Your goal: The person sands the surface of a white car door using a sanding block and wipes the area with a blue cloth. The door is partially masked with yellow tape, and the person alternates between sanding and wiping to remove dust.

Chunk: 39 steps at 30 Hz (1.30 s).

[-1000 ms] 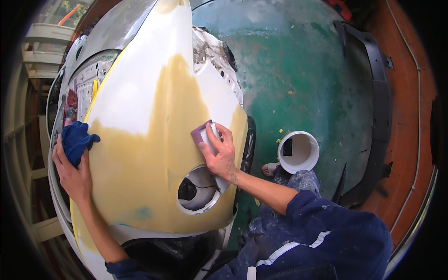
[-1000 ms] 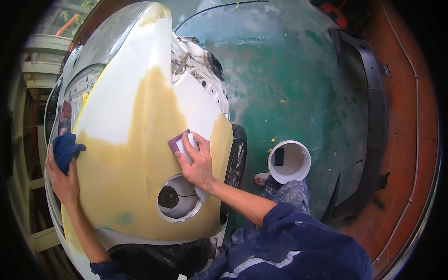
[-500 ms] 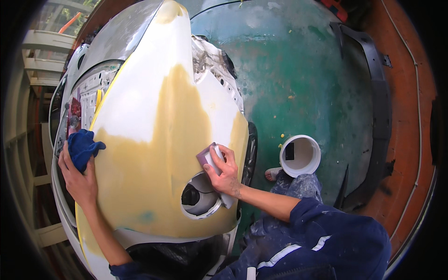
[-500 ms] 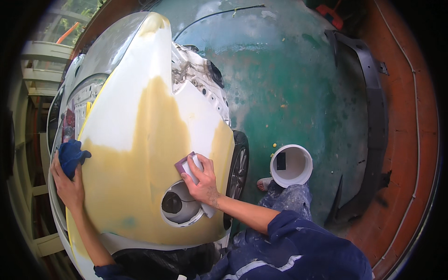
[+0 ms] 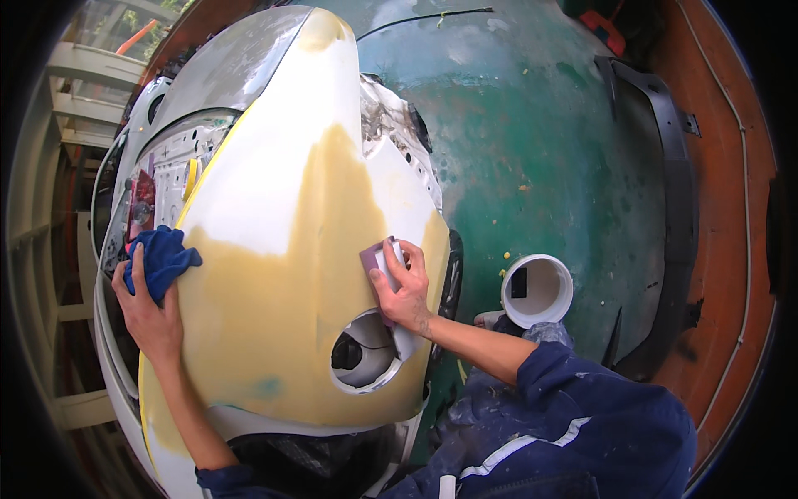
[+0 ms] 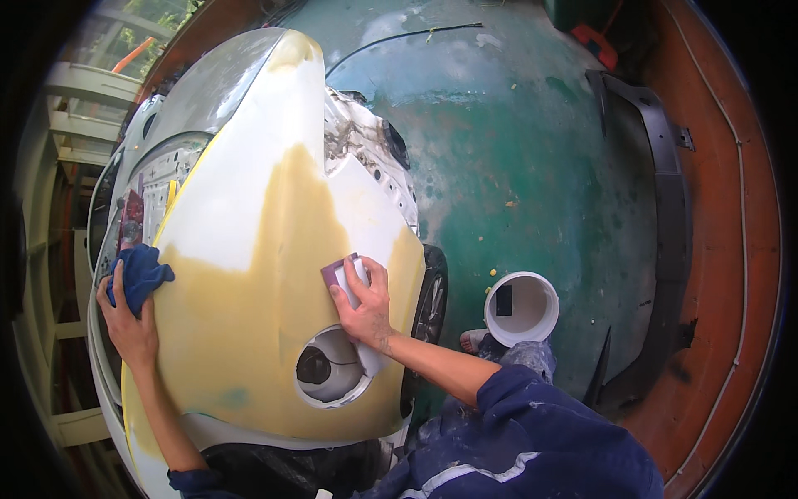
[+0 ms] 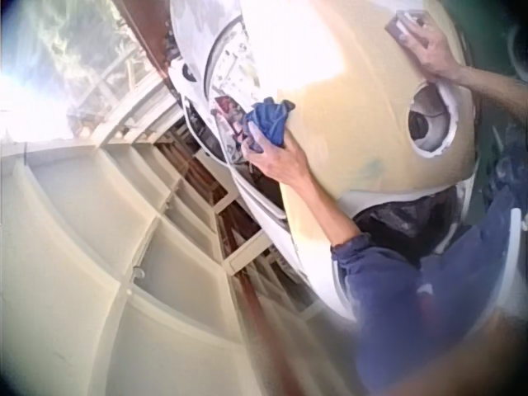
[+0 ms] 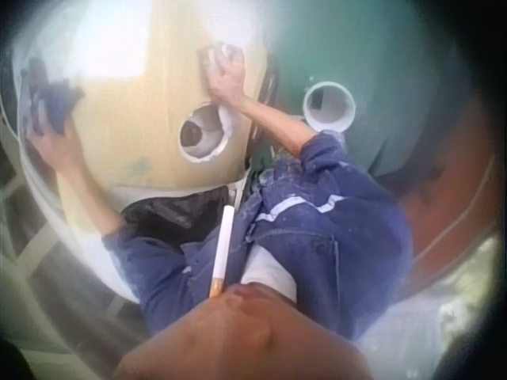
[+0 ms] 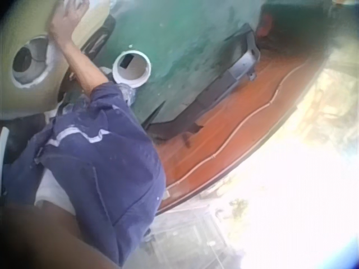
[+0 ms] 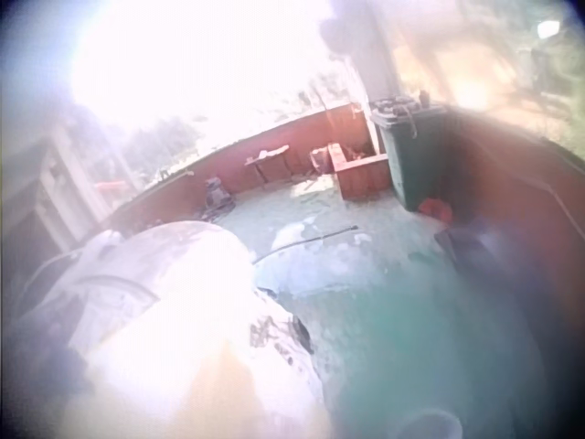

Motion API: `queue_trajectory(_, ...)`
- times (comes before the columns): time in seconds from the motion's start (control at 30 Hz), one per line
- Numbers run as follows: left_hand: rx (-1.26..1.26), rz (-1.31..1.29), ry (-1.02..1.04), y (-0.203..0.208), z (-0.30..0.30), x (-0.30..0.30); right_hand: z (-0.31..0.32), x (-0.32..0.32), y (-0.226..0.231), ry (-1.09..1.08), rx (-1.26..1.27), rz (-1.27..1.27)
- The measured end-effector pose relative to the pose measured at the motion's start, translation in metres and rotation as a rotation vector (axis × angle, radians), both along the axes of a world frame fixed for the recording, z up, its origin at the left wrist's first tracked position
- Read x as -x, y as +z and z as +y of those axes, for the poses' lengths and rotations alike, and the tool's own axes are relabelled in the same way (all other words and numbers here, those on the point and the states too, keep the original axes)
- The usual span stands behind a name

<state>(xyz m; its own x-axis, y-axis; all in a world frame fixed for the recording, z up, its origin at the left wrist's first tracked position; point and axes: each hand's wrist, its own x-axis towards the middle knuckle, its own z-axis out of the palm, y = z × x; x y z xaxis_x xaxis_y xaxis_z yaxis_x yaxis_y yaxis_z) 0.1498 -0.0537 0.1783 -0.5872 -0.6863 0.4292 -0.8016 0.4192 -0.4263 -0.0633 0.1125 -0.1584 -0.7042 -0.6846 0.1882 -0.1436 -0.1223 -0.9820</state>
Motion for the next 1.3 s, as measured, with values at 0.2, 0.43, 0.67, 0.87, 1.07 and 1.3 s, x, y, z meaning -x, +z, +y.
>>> queue_trajectory(0.2,0.273,-0.229,-0.442,-0.002,0.001,0.006,-0.11,0.146,-0.008,-0.062,-0.114,-0.425)
queue_trajectory(0.43,-0.287,-0.211,-0.535,-0.08,0.115,0.077,0.037,0.24,-0.089,0.059,-0.437,-0.457)
queue_trajectory(0.67,-0.316,-0.315,-0.688,-0.193,0.114,0.137,0.217,0.343,-0.152,-0.246,-0.508,-0.835)
queue_trajectory(0.87,-0.174,-0.158,-0.655,-0.228,0.016,0.242,0.163,0.41,-0.123,-0.056,-0.52,-0.855)
queue_trajectory(1.07,-0.168,-0.099,-0.3,-0.151,-0.103,0.324,0.073,0.512,-0.135,0.254,-0.682,-0.758)
queue_trajectory(1.3,-0.084,0.035,0.182,-0.112,-0.141,0.29,0.023,0.635,-0.108,0.319,-0.766,-0.706)
